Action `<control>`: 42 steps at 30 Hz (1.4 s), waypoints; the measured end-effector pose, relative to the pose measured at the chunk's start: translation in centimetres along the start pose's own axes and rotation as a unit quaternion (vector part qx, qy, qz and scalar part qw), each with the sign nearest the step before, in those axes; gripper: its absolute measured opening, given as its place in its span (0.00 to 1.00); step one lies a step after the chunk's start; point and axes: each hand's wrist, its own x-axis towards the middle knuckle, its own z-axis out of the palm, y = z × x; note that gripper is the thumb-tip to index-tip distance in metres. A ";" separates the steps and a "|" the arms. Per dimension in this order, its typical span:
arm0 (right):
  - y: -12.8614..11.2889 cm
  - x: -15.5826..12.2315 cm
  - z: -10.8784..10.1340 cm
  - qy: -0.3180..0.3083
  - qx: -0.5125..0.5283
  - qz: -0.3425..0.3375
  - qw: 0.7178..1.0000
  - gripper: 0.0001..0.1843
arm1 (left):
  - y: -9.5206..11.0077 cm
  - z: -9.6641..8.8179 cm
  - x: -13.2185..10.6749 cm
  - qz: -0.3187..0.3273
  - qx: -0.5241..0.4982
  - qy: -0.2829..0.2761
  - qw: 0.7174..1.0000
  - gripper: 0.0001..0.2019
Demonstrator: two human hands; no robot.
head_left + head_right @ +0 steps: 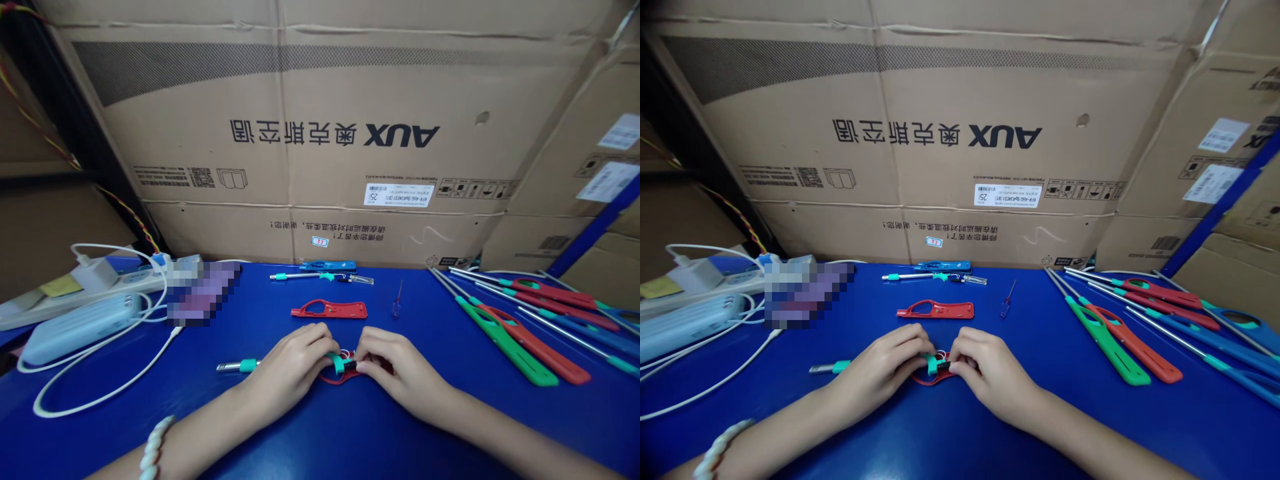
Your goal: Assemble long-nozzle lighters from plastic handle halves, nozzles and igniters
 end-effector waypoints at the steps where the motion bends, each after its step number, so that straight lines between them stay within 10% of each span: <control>1: -0.1 0.0 0.0 0.001 0.004 0.004 1.000 0.08 | 0.0 0.0 0.0 0.003 -0.007 0.006 1.000 0.08; 42: -0.1 -0.1 0.4 0.015 -0.005 0.027 1.000 0.09 | -0.3 0.0 -0.6 0.032 0.108 -0.044 0.993 0.13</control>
